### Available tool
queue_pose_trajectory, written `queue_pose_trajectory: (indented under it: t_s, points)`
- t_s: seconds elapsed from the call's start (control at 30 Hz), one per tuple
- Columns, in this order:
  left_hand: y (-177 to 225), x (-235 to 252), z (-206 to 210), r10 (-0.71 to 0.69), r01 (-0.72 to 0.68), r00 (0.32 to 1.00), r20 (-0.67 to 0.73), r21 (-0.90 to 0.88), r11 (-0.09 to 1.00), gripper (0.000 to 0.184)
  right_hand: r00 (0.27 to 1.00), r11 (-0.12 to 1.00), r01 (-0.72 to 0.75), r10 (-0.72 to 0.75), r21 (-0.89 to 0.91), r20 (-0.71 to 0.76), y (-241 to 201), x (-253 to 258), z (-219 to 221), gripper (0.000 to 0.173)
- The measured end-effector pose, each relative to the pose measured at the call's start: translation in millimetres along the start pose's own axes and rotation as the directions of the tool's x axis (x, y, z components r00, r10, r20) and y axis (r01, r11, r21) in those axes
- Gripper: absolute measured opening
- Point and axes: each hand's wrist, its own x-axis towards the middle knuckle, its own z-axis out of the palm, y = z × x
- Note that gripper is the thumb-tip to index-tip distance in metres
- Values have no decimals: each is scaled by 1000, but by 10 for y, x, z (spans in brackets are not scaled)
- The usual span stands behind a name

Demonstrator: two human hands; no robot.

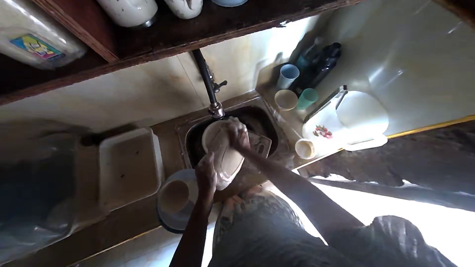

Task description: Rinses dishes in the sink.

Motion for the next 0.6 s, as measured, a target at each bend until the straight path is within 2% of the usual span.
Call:
queue_pose_trajectory:
  t_s: [0.07,0.1,0.13,0.2,0.23,0.27,0.33,0.37,0.43,0.47,0.53,0.6]
  points:
    - [46,-27,-34,18,-18,1000,-25,9,1000,30,978,976,-201,204,78,-29,22,137,-9,47]
    - [48,4,-55,24,-24,999,-21,28,999,31,967,963,-254,252,88,30,-165,31,-5,47]
    - [28,58,-61,11,-11,1000,-9,30,999,32,967,962,-246,235,119,102,-451,-129,0,45]
    - [-121,125,-83,13,-12,1000,21,-32,999,29,970,952,-123,56,279,238,-851,-532,82,47]
    - [-148,137,-122,27,-26,999,17,-55,998,29,963,948,-54,-33,313,268,-899,-598,122,48]
    - [-138,147,-139,24,-25,1000,-11,-44,999,28,959,963,-3,-74,271,274,-839,-551,138,48]
    - [-119,55,-153,8,-7,999,-39,29,1000,30,968,997,-16,-2,71,252,-511,-327,94,45]
    - [-95,-14,-170,12,-11,1000,-26,67,998,31,980,998,-70,70,-4,185,-322,-180,79,41]
    - [-69,-97,-174,25,-25,1000,2,99,995,32,943,959,-275,282,-64,178,-185,68,-33,39]
    - [-80,-89,-167,36,-36,999,2,103,994,32,935,952,-295,305,-79,180,-218,99,-48,39]
    - [-118,20,-153,36,-36,999,0,102,994,31,951,971,-236,240,-40,193,-512,-20,-5,40]
    - [-231,122,-133,62,-63,998,9,77,995,25,949,981,-140,95,134,300,-808,-300,104,43]
